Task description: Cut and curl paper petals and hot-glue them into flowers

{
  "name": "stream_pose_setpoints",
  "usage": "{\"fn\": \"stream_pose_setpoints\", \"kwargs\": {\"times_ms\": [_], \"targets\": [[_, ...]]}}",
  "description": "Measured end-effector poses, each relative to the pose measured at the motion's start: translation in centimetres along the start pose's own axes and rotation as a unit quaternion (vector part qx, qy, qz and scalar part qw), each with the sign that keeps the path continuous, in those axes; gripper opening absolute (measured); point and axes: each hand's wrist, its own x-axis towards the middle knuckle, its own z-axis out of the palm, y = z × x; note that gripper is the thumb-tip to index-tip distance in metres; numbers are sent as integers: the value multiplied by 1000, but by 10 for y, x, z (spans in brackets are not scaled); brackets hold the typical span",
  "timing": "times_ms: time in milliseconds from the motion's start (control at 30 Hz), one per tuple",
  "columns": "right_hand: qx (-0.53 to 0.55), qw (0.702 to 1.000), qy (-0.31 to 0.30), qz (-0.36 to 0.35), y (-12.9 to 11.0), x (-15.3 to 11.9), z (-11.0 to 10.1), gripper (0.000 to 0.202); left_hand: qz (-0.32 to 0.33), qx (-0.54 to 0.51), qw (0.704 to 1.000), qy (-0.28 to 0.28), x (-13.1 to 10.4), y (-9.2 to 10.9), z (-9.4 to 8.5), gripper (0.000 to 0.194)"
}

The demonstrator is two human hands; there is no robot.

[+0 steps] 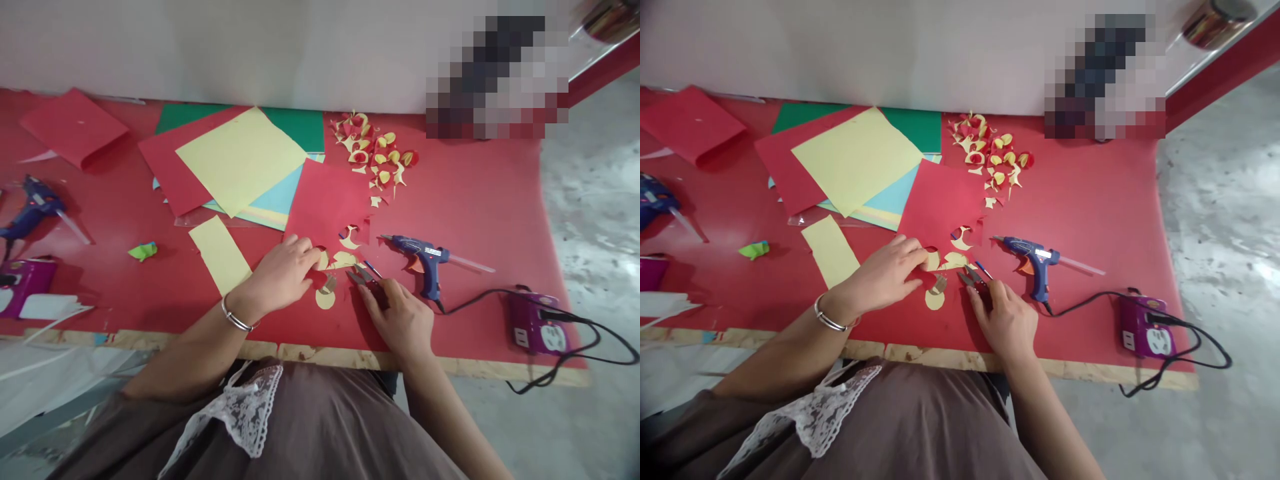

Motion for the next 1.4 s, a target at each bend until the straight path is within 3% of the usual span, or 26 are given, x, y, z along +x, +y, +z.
{"fn": "stream_pose_setpoints", "kwargs": {"times_ms": [133,233,300,400,500,633,733,833,1033,1133,1300,1400], "targets": [[-27,1000,-13,5,-4,-1,-1,54,-14,-97,995,13,2,-3,0,12],[-44,999,-10,4,-5,-5,-3,53,-50,-262,962,53,2,-7,1,10],[-53,999,-10,1,-6,-7,-5,51,-76,-417,904,61,3,-6,5,23],[-62,998,-23,-3,-8,-8,-9,49,-101,-612,783,49,5,1,11,32],[-74,996,-39,-9,-11,-7,-17,47,-126,-679,720,71,8,8,15,34],[-98,993,-47,-44,-15,-1,-33,44,-136,-697,694,118,13,11,17,29],[-54,995,19,-87,-19,11,-46,25,-123,-711,681,127,17,16,18,31],[-1,982,76,-173,-25,31,-54,21,-132,-730,665,85,20,25,18,34],[41,955,92,-278,-32,65,-50,30,-111,-750,651,29,19,34,15,51],[94,951,78,-284,-30,72,-43,27,-100,-754,649,10,17,28,13,45],[177,947,44,-263,-26,76,-31,20,-147,-783,603,28,23,18,15,33],[231,945,14,-230,-26,77,-24,17,-148,-786,599,37,27,16,19,26]]}}
